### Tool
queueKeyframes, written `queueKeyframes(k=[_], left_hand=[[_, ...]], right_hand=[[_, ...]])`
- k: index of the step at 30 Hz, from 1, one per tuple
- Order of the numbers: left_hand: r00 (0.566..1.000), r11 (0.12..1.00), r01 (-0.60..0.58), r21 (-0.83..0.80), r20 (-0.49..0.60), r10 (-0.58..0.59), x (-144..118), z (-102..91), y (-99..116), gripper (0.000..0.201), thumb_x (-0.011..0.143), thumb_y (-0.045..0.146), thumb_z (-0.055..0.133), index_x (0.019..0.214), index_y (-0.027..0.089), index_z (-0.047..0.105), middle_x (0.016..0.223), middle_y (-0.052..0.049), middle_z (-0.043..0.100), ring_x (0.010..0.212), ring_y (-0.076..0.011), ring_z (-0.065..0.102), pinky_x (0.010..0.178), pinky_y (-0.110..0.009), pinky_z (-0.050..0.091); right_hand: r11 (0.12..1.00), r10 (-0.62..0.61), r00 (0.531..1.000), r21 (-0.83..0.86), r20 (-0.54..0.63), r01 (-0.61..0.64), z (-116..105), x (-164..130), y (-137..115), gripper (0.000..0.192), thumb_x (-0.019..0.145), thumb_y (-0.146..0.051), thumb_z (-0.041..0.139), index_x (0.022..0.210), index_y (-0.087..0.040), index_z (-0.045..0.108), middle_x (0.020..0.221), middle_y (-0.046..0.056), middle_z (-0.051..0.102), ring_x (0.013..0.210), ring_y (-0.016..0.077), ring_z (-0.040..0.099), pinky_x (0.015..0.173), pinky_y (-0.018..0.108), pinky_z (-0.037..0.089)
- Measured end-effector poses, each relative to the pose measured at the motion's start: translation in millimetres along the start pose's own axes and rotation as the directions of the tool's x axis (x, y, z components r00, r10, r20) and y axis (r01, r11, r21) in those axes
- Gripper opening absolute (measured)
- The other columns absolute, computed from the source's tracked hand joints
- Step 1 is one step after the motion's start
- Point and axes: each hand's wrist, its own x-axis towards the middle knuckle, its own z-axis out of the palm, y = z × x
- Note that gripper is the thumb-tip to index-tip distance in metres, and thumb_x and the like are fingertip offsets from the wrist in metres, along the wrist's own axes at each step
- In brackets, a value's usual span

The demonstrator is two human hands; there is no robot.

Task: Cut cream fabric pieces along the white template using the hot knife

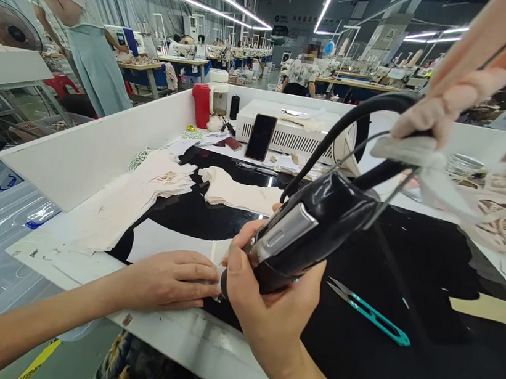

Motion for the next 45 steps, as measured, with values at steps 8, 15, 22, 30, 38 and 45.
queueKeyframes(k=[8,15,22,30,38,45], left_hand=[[0.999,0.999,0.034,-0.009,0.013,-0.034,-2.3,-3.8,0.7,0.028,0.123,0.030,0.051,0.135,0.013,0.070,0.132,-0.013,0.081,0.126,-0.0219,0.077,0.117,-0.033,0.062],[0.997,0.997,0.073,-0.027,0.022,-0.072,-4.0,-7.4,2.0,0.025,0.123,0.028,0.052,0.136,0.013,0.068,0.123,-0.011,0.083,0.121,-0.0225,0.079,0.113,-0.034,0.064],[0.999,0.999,0.044,-0.018,0.030,-0.044,-7.2,-8.5,5.2,0.023,0.121,0.025,0.056,0.132,0.012,0.071,0.122,-0.012,0.083,0.119,-0.0223,0.078,0.116,-0.034,0.062],[0.995,0.993,0.044,-0.105,0.091,-0.035,-5.0,-18.4,11.4,0.025,0.122,0.029,0.054,0.122,0.013,0.074,0.115,-0.010,0.083,0.110,-0.0222,0.079,0.113,-0.033,0.062],[0.991,0.994,0.101,-0.042,0.091,-0.096,11.4,-22.7,10.0,0.016,0.118,0.021,0.060,0.126,0.015,0.073,0.114,-0.009,0.083,0.110,-0.0194,0.078,0.115,-0.036,0.061],[0.986,0.989,0.129,0.068,0.094,-0.135,37.8,1.3,-4.5,0.020,0.119,0.020,0.055,0.125,0.015,0.074,0.113,-0.008,0.078,0.105,-0.0206,0.076,0.112,-0.040,0.063]], right_hand=[[1.000,-0.007,0.999,-0.010,0.046,0.008,-7.7,-0.2,0.5,0.048,0.095,-0.033,0.095,0.132,-0.031,0.065,0.091,-0.004,0.073,0.065,0.0146,0.068,0.055,0.029,0.060],[1.000,-0.007,0.999,-0.025,0.045,0.008,-9.2,-3.7,-3.1,0.048,0.095,-0.038,0.096,0.131,-0.032,0.065,0.090,-0.004,0.072,0.066,0.0149,0.068,0.057,0.030,0.060],[0.999,0.026,0.999,-0.033,0.042,-0.024,-11.7,-9.3,-8.6,0.051,0.094,-0.039,0.096,0.132,-0.031,0.064,0.089,-0.003,0.072,0.066,0.0156,0.068,0.059,0.030,0.062],[0.998,-0.027,1.000,-0.060,0.011,0.028,-15.8,7.9,-10.6,0.053,0.091,-0.038,0.098,0.129,-0.029,0.063,0.085,-0.004,0.073,0.064,0.0167,0.068,0.057,0.031,0.062],[0.975,-0.128,0.988,-0.195,-0.082,0.110,-42.0,56.6,12.6,0.039,0.088,-0.025,0.092,0.110,-0.029,0.060,0.086,-0.008,0.073,0.063,0.0148,0.069,0.059,0.030,0.063],[0.981,-0.119,0.992,-0.157,-0.029,0.113,-41.3,59.8,23.6,0.039,0.092,-0.027,0.092,0.111,-0.029,0.058,0.088,-0.008,0.074,0.063,0.0135,0.070,0.059,0.030,0.063]])
